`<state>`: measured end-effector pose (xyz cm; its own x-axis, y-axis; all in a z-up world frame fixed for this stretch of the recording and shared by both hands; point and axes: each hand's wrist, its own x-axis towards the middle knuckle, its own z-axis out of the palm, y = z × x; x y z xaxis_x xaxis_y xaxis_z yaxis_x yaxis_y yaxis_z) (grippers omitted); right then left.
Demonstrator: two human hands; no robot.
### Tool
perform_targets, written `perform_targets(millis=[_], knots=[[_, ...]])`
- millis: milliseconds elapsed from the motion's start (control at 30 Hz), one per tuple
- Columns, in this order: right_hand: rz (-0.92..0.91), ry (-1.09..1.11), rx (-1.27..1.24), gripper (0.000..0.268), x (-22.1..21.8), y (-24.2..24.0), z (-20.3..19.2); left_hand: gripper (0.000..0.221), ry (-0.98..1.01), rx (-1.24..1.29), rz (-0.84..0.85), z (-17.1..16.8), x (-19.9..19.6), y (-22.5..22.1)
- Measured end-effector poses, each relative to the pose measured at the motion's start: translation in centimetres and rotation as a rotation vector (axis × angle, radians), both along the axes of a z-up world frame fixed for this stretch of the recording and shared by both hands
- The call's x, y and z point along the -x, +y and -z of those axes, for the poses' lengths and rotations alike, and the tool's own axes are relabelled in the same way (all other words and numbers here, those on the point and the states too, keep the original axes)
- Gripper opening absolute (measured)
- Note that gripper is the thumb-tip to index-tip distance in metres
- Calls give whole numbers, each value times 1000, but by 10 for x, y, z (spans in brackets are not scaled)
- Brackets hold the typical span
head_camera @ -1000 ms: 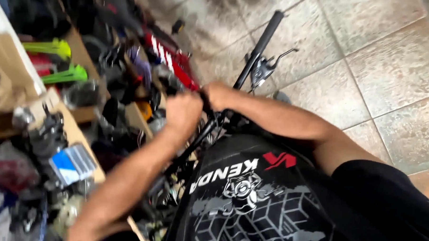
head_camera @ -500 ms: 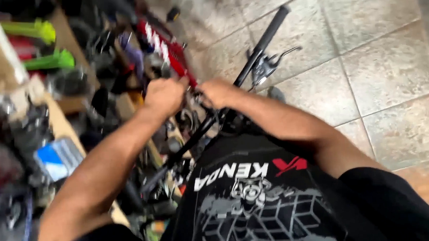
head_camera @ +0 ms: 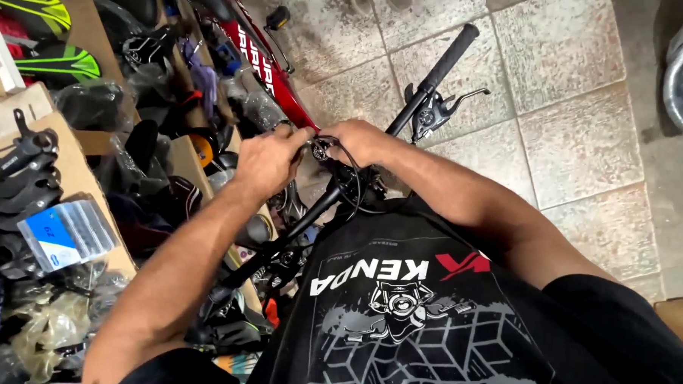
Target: Adjusting and tightening the handlebars of a red mountain bike using hex keys in a workshop environment.
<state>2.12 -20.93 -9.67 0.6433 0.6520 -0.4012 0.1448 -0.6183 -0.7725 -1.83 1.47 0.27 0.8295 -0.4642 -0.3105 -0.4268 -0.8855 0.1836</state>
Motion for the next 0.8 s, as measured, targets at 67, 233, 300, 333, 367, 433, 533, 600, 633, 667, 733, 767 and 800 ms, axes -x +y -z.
perform_targets(millis=[67,233,300,333,367,433,533,600,633,667,733,767,800], knots=[[-16,-2,23,23,2,-1,-6,25,-18,4,19,7,2,6],[20,17,22,31,0,1,-5,21,-177,-42,75,2,7,9],[23,8,23,32,2,1,8,25,-236,-65,123,-3,9,8],[25,0,24,33,3,0,14,30,-295,-89,169,-6,9,7],[27,-3,24,33,3,0,10,30,-299,-88,170,0,10,8],[44,11,41,32,6,1,4,32,-462,-154,278,12,14,9],[46,28,38,29,9,0,-8,30,-544,-133,331,20,8,0],[44,18,46,28,6,2,-3,26,-504,-168,287,27,6,-7],[42,10,55,28,5,3,-1,25,-463,-200,243,31,5,-11],[41,10,50,28,6,5,2,25,-462,-205,243,37,3,-9],[51,1,72,29,7,7,7,25,-426,-206,342,50,-3,-7],[54,2,66,29,7,7,7,25,-424,-211,346,46,-4,-6],[57,6,44,27,9,7,6,26,-406,-249,358,41,-4,-6]])
